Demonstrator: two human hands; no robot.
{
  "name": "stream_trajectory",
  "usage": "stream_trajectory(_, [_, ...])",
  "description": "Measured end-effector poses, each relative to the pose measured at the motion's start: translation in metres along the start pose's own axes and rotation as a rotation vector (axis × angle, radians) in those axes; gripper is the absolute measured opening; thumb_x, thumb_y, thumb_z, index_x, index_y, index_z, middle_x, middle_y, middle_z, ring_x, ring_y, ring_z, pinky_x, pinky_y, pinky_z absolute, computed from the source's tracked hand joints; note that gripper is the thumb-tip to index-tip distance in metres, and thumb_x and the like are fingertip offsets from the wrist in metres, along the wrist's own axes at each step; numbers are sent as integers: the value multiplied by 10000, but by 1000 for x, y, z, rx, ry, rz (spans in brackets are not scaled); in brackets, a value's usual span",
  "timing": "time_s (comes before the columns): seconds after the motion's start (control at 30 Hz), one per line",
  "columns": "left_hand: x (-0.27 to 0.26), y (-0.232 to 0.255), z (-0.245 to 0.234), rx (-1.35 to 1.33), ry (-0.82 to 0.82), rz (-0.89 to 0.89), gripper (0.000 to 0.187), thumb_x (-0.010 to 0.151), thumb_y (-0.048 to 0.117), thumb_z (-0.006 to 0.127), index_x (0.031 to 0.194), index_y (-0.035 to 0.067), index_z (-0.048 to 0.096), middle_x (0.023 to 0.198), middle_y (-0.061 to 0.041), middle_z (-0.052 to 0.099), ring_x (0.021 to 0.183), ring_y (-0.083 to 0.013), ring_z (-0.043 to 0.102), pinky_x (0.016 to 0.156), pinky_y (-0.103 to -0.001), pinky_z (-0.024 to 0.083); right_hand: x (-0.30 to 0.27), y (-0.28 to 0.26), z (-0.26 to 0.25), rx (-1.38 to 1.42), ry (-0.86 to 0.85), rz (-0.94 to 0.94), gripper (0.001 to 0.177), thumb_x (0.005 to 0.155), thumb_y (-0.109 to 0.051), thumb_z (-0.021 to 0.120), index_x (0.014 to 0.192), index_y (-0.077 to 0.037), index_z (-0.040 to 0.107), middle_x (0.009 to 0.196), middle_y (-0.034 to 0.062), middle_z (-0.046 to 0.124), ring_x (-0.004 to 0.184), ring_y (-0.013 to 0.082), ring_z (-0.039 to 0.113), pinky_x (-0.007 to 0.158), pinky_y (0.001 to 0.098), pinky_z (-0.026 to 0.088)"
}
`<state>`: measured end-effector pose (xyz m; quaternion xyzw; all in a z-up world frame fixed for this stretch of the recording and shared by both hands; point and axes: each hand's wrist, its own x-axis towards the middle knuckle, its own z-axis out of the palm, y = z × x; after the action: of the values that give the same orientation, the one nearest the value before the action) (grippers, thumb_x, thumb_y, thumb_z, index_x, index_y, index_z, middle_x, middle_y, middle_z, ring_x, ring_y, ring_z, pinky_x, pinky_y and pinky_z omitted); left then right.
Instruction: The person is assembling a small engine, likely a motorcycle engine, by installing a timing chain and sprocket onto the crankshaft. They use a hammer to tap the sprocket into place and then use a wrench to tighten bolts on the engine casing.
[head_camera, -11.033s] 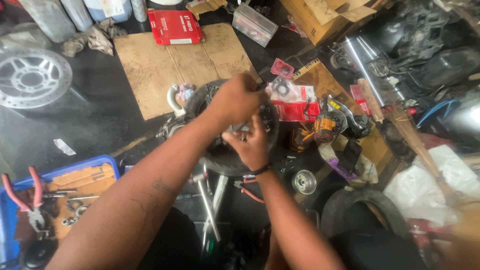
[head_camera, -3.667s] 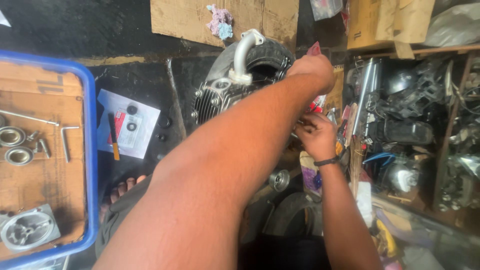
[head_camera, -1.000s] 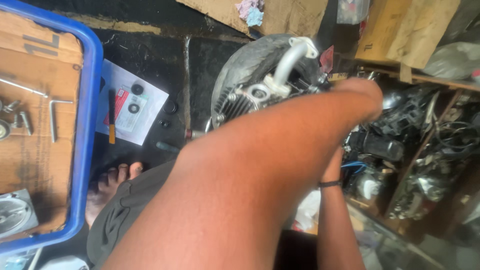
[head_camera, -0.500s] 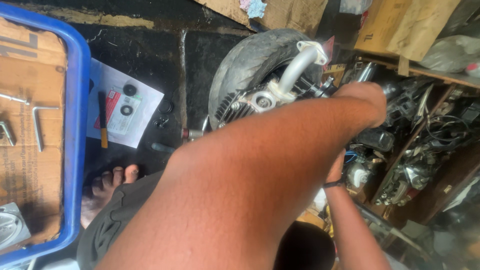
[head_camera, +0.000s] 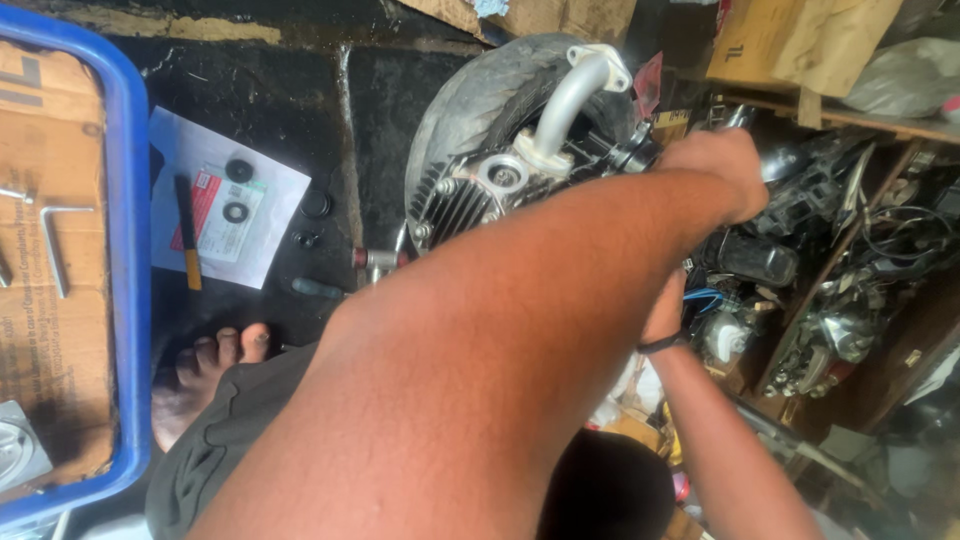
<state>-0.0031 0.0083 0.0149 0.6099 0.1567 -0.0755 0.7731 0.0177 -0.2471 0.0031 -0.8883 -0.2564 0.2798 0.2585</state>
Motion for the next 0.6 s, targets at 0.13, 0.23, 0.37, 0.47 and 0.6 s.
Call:
stream_trajectory(0.13, [10, 2, 7, -6, 66, -18, 457, 859, 211, 662, 1283, 41, 642, 1281, -175, 675, 1172, -333, 683, 963, -435, 572, 4, 1, 2, 660, 14, 258, 473, 1074, -379, 419, 1284, 11, 585, 1237, 109, 687, 1090, 231, 672, 904, 388, 583])
stream_trajectory(0.23, [13, 3, 9, -12, 29, -80, 464, 907, 192, 626, 1338, 22, 599, 1265, -204, 689, 1154, -356, 705, 949, -455, 586, 2, -8, 9, 515, 14, 168, 417, 1093, -333, 499, 1277, 24, 614, 1237, 134, 694, 1080, 245, 672, 877, 404, 572])
stream_trajectory(0.37, [16, 3, 10, 31, 99, -33, 413, 887, 225, 636, 1262, 56, 669, 1243, -175, 714, 1152, -312, 713, 962, -408, 587, 5, -38, 15, -900, -72, -537, 304, 944, -243, 628, 1118, -10, 715, 1094, 196, 749, 1004, 385, 698, 835, 451, 551])
stream_trajectory(0.47, [19, -3, 14, 59, 110, -22, 403, 847, 236, 662, 1210, 64, 693, 1220, -161, 718, 1140, -294, 715, 959, -397, 584, 4, -55, 21, -805, -93, -502, 177, 887, -142, 682, 1014, -39, 747, 995, 177, 759, 913, 364, 715, 789, 431, 563])
stream_trajectory(0.6, [21, -7, 16, 102, 80, 28, 359, 831, 224, 668, 1142, 61, 740, 1186, -184, 731, 1128, -301, 721, 969, -386, 579, 3, -63, 33, -734, 73, -270, 124, 847, -91, 760, 938, -8, 744, 877, 182, 738, 803, 342, 738, 687, 404, 565])
